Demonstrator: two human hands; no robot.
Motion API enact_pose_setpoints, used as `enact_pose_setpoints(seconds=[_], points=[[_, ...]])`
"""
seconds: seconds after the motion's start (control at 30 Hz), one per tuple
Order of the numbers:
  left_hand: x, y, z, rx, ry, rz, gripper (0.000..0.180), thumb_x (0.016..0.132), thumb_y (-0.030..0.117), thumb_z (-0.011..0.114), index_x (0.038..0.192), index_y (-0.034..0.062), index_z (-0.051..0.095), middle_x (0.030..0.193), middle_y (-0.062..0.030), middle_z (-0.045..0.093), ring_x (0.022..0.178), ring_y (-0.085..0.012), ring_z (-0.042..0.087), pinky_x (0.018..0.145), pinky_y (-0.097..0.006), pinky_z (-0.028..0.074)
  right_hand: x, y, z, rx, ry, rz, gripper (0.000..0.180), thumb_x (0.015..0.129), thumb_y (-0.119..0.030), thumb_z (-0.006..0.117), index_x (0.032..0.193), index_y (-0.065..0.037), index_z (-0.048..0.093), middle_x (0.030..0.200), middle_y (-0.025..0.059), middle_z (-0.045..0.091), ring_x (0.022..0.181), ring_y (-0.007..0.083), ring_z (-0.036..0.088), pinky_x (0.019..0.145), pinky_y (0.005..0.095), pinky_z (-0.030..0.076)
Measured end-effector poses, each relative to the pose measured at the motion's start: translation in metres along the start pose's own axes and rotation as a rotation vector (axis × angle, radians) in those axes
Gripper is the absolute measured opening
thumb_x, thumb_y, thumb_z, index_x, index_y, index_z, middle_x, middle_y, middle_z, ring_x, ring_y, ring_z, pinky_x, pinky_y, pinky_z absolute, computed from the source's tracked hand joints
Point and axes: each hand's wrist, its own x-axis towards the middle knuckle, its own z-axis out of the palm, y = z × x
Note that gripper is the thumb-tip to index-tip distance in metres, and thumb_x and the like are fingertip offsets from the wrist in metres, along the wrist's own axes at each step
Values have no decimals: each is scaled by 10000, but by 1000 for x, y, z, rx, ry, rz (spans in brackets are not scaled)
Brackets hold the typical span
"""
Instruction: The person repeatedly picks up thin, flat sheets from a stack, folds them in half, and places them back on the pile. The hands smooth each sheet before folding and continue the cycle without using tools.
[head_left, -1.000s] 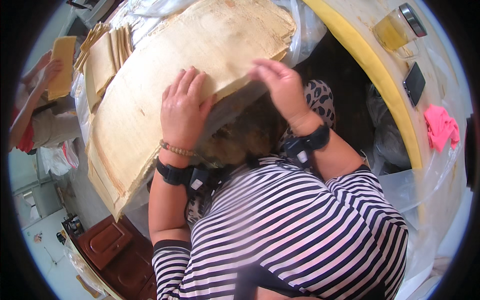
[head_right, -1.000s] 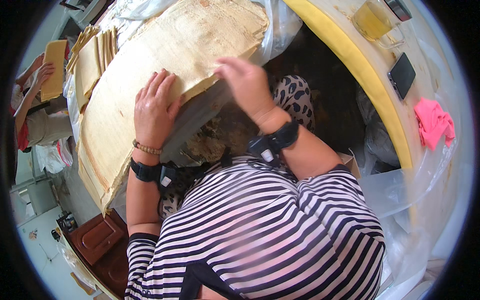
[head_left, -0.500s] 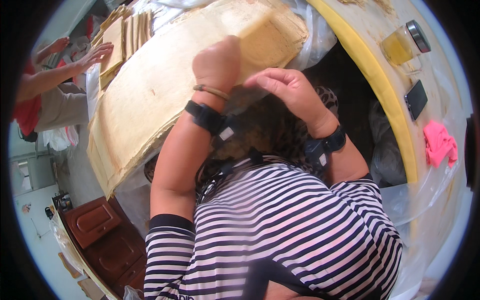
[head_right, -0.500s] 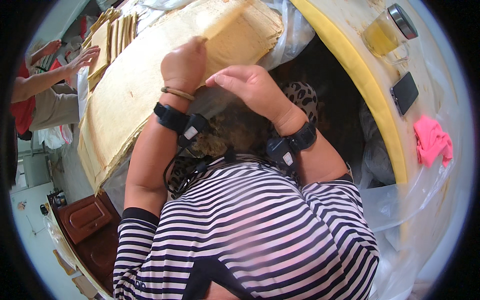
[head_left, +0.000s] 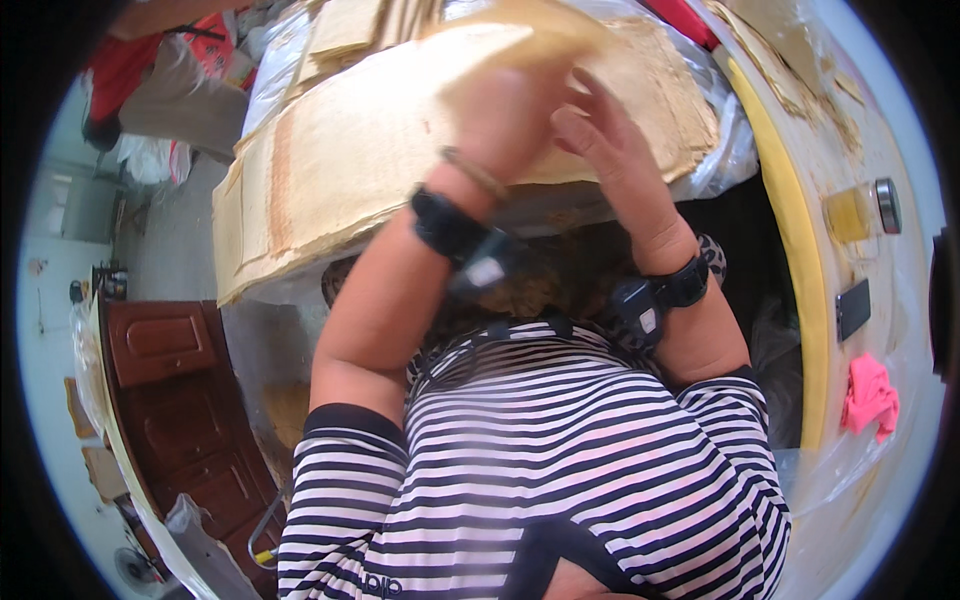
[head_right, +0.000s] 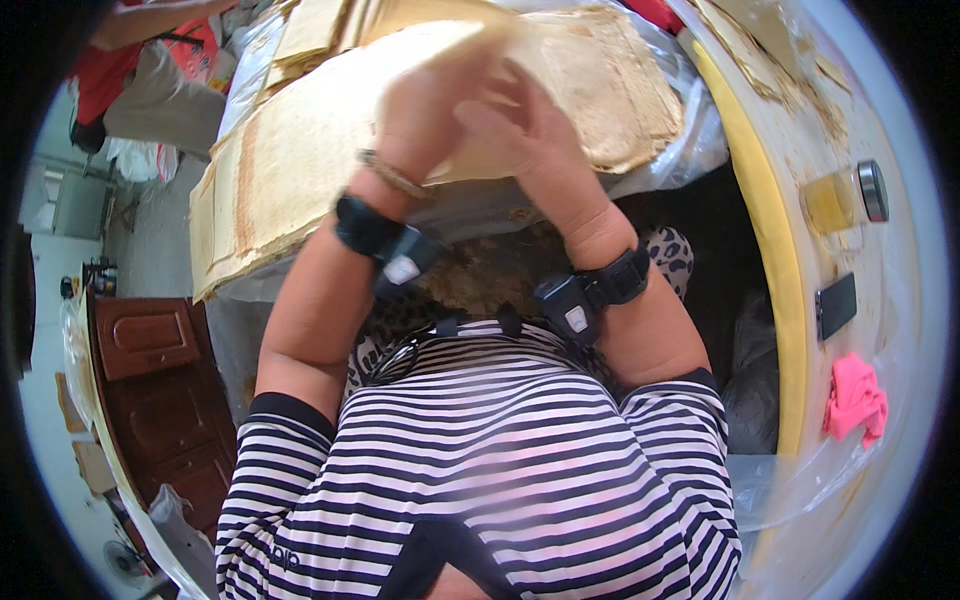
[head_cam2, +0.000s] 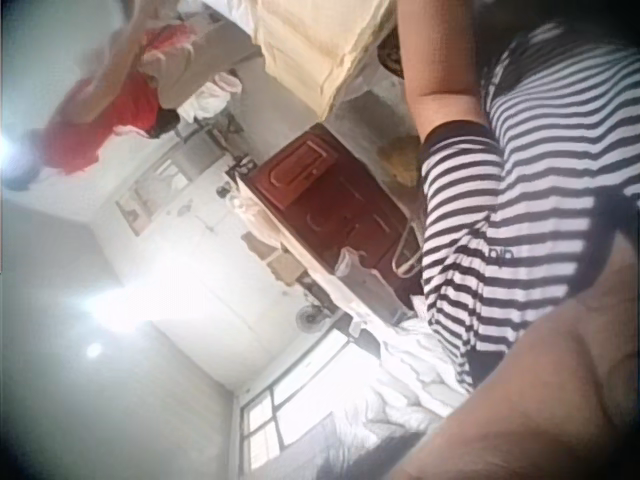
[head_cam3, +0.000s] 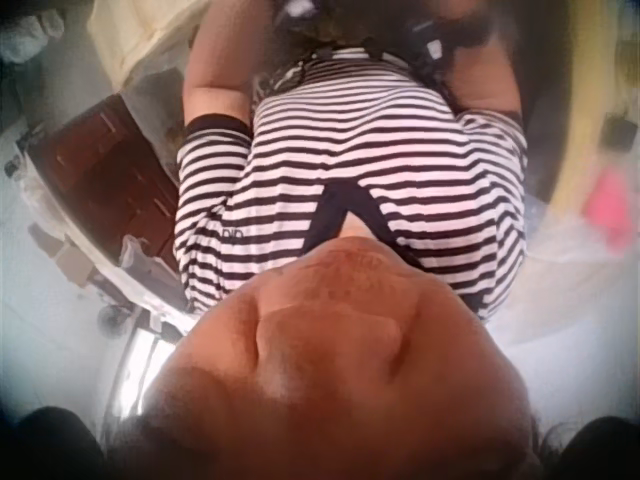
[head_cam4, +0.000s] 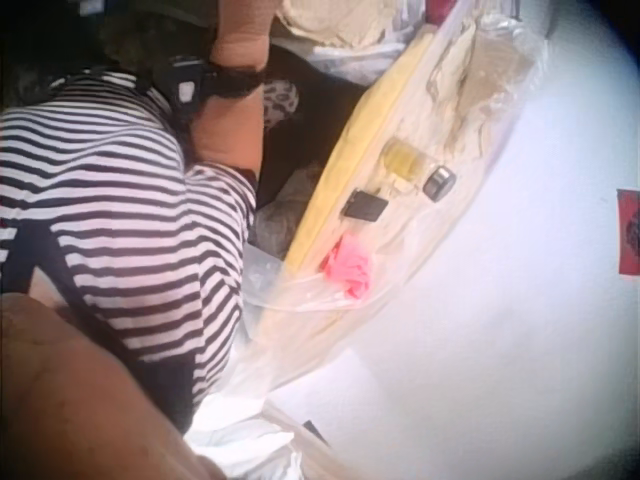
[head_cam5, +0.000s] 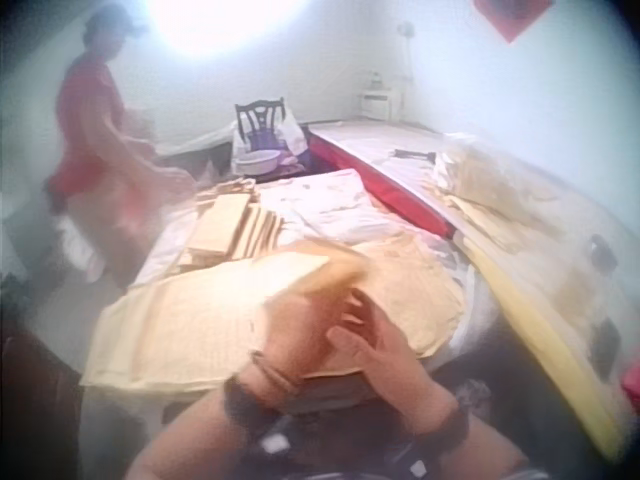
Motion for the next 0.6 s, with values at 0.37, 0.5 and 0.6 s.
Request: enact_pose_setpoints(seconds=[0.37, 0.5, 0.6], points=[[-84, 41, 8, -49, -317, 208, 351, 887, 240, 692, 1183, 52, 688, 1217, -96, 667, 1217, -254, 612, 1050, -389, 495, 26, 41, -49, -57, 322, 280, 395, 1012, -180, 577, 1389, -86, 652, 1112, 103, 768, 884, 211, 755, 763, 345, 610], [-85, 37, 16, 38, -319, 87, 507, 861, 326, 775, 1256, 35, 647, 1321, -125, 605, 1307, -308, 538, 1113, -415, 452, 31, 1, -40, -812, 291, -430, 516, 913, -63, 659, 1420, -159, 642, 1097, 117, 750, 911, 290, 742, 780, 390, 590], [-87, 36, 18, 4, -441, 20, 508, 867, 338, 775, 1262, 45, 649, 1332, -128, 608, 1314, -322, 537, 1125, -419, 439, 39, -20, -22, -953, 126, -558, 475, 865, -69, 702, 1322, -197, 725, 1092, 91, 753, 925, 330, 724, 782, 410, 587]])
